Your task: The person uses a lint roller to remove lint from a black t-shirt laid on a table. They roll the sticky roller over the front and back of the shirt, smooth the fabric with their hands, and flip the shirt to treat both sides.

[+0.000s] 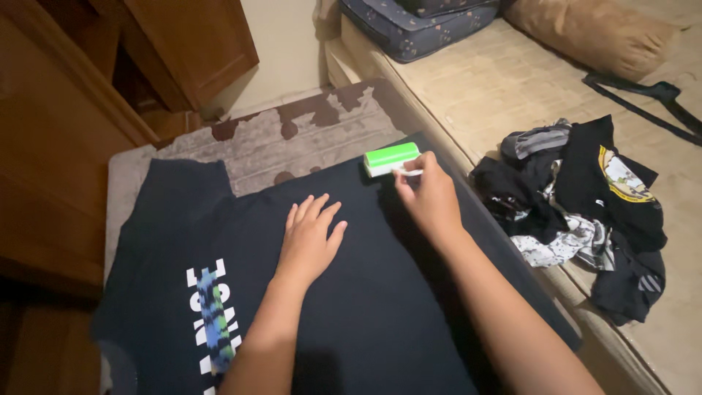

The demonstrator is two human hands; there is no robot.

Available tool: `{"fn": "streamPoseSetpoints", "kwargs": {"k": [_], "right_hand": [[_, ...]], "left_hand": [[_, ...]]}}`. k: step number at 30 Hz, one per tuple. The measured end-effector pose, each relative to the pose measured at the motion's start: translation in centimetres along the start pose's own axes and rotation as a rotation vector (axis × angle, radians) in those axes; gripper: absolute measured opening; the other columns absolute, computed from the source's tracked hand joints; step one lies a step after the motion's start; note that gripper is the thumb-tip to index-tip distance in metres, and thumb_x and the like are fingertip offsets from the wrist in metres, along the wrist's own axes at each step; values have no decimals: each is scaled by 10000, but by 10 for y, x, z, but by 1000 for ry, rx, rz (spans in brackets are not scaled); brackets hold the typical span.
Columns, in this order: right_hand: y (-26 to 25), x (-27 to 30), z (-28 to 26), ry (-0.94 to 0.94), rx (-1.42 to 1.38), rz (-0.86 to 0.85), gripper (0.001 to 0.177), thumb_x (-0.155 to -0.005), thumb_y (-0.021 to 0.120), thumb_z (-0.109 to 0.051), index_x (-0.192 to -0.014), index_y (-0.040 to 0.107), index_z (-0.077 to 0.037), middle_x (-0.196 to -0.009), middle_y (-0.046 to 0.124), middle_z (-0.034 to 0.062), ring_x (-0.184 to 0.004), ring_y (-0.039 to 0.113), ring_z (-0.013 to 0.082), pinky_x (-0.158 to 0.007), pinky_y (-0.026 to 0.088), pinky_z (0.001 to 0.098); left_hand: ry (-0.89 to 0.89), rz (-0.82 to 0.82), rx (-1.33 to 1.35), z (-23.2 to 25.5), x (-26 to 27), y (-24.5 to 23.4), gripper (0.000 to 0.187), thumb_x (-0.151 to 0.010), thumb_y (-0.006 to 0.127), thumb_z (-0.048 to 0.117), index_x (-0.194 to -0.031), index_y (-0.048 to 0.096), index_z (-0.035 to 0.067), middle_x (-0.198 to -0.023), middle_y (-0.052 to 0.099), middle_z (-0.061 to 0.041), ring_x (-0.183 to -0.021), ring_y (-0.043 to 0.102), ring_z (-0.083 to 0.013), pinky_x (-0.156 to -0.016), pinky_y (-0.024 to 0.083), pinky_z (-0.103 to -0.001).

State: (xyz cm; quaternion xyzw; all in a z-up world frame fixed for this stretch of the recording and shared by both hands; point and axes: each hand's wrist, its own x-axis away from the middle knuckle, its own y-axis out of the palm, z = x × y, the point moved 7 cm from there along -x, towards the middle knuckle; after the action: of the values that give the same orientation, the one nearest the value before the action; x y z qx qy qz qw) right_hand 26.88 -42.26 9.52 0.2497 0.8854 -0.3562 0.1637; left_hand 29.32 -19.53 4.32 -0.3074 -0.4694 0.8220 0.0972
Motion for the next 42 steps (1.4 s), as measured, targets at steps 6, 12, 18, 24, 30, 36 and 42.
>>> {"fn": "streamPoseSetpoints", "kwargs": {"k": [6,12,18,24,30,36,42], "right_hand": [[-26,24,4,29,64,-84,320,-888,784,-219,-1047,575,-36,-1014,758,157,-839,749,328,-735,578,407],[-108,114,7,8,86,-83,339,-804,812,-196,-1048,624,-55,-1029,778,111,-940,773,229,-796,584,336],[-169,209,32,237,52,15,354,-740,843,-183,-860,525,-82,-1031,810,60,-994,785,143,-809,614,292],[-157,181,25,157,38,-21,348,-748,817,-154,-933,543,-48,-1063,792,111,-943,774,193,-779,602,313],[-99,80,17,-13,69,-24,341,-846,814,-180,-1000,553,-26,-986,776,150,-898,783,282,-747,597,358],[-36,-11,35,-68,9,25,331,-887,807,-202,-1007,561,-16,-972,761,181,-873,770,317,-731,594,390],[-6,-48,48,-80,10,51,341,-878,818,-207,-1010,580,-1,-946,752,189,-830,754,341,-721,583,417]], "left_hand": [[40,4,19,1,0,1,375,-942,655,271,-1286,686,125,-1420,589,-122,-1384,473,-349,-1183,290,-543],[31,-14,-33,6,-2,1,395,-960,621,273,-1323,657,121,-1429,581,-132,-1389,467,-352,-1175,288,-558],[-34,-69,-135,18,-2,7,510,-976,583,376,-1408,586,105,-1502,495,-188,-1419,409,-396,-1163,259,-597],[-88,-166,-170,33,0,17,649,-967,555,487,-1474,496,87,-1559,370,-247,-1454,296,-447,-1157,177,-623],[-100,-156,-154,37,3,17,654,-964,531,514,-1494,487,133,-1588,362,-210,-1477,288,-414,-1187,159,-600],[-126,-184,-171,38,2,15,664,-964,513,526,-1515,459,159,-1602,335,-193,-1487,266,-393,-1197,140,-568],[-149,-193,-171,40,2,11,655,-965,510,520,-1513,457,165,-1603,333,-185,-1498,251,-378,-1206,130,-553]]}}
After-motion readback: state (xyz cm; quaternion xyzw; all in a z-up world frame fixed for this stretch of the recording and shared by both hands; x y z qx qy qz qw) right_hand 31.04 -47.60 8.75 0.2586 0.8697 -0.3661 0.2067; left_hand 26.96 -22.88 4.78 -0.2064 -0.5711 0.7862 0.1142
